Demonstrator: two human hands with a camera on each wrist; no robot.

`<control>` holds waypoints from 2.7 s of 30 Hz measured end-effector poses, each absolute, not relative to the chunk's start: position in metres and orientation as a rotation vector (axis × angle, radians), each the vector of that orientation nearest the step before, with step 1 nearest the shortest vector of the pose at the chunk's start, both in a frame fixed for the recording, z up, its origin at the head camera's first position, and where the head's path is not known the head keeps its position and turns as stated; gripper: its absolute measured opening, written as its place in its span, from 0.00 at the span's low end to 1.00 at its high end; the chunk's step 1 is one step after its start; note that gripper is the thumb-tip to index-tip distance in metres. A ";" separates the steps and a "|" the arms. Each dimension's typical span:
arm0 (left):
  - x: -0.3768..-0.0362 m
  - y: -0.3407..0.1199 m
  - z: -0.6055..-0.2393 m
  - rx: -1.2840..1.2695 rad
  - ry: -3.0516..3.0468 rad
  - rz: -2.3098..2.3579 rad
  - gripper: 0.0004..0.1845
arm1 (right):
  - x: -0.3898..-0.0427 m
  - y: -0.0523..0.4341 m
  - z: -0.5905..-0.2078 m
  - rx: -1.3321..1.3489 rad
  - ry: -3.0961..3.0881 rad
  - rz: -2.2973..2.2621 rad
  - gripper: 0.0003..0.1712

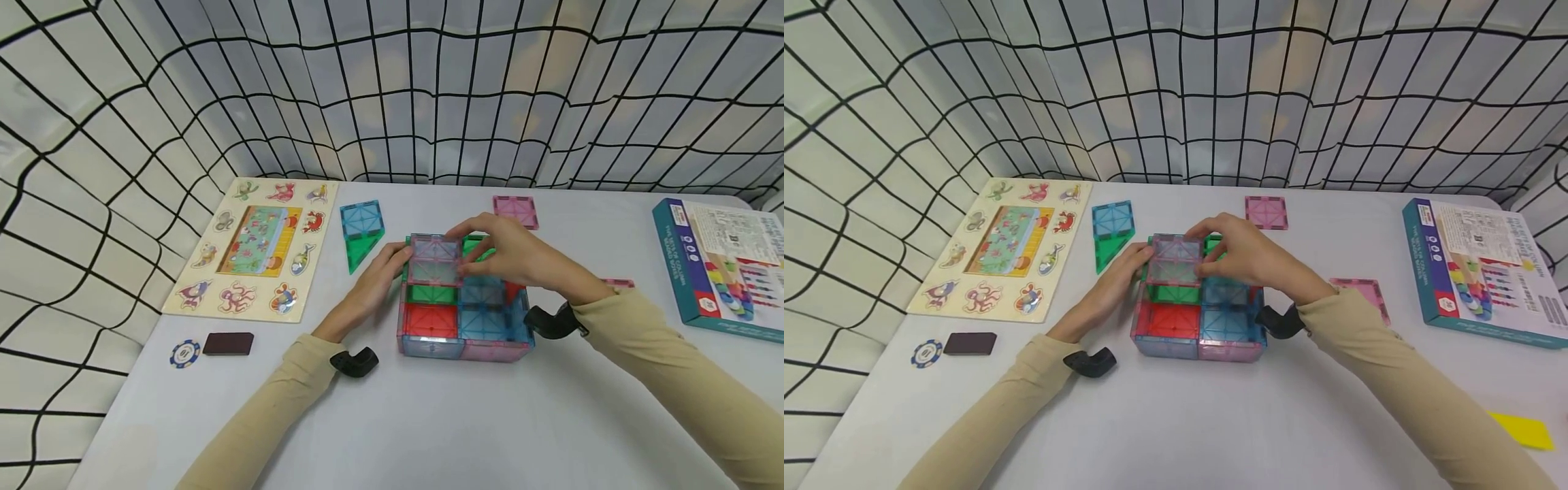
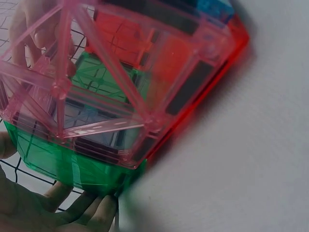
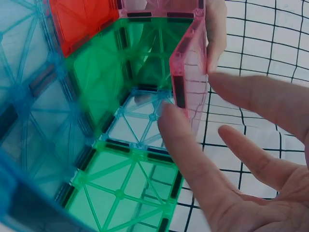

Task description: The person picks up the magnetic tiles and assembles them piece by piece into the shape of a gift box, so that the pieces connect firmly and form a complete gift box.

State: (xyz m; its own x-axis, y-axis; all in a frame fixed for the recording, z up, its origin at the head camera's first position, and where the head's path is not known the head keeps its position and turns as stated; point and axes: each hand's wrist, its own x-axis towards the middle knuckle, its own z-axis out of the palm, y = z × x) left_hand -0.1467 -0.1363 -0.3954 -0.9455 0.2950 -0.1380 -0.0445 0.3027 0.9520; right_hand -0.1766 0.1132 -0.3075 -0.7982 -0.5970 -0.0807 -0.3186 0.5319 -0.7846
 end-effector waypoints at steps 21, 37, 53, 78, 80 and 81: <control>-0.149 -0.140 -0.392 0.229 2.296 1.711 0.30 | -0.227 0.175 -0.301 -0.514 2.622 -1.192 0.23; -0.147 -0.140 -0.397 0.214 2.269 1.744 0.30 | -0.287 0.213 -0.380 -0.386 2.608 -0.965 0.43; -0.147 -0.136 -0.396 0.240 2.257 1.731 0.30 | -0.266 0.225 -0.371 -0.207 2.751 -1.020 0.35; -0.151 -0.140 -0.399 0.242 2.271 1.729 0.30 | -0.211 0.237 -0.297 -0.182 2.526 -1.559 0.13; -0.152 -0.140 -0.399 0.240 2.266 1.734 0.30 | -0.207 0.224 -0.296 -0.249 2.500 -1.559 0.16; -0.152 -0.139 -0.399 0.240 2.262 1.738 0.30 | -0.206 0.217 -0.296 -0.276 2.495 -1.547 0.17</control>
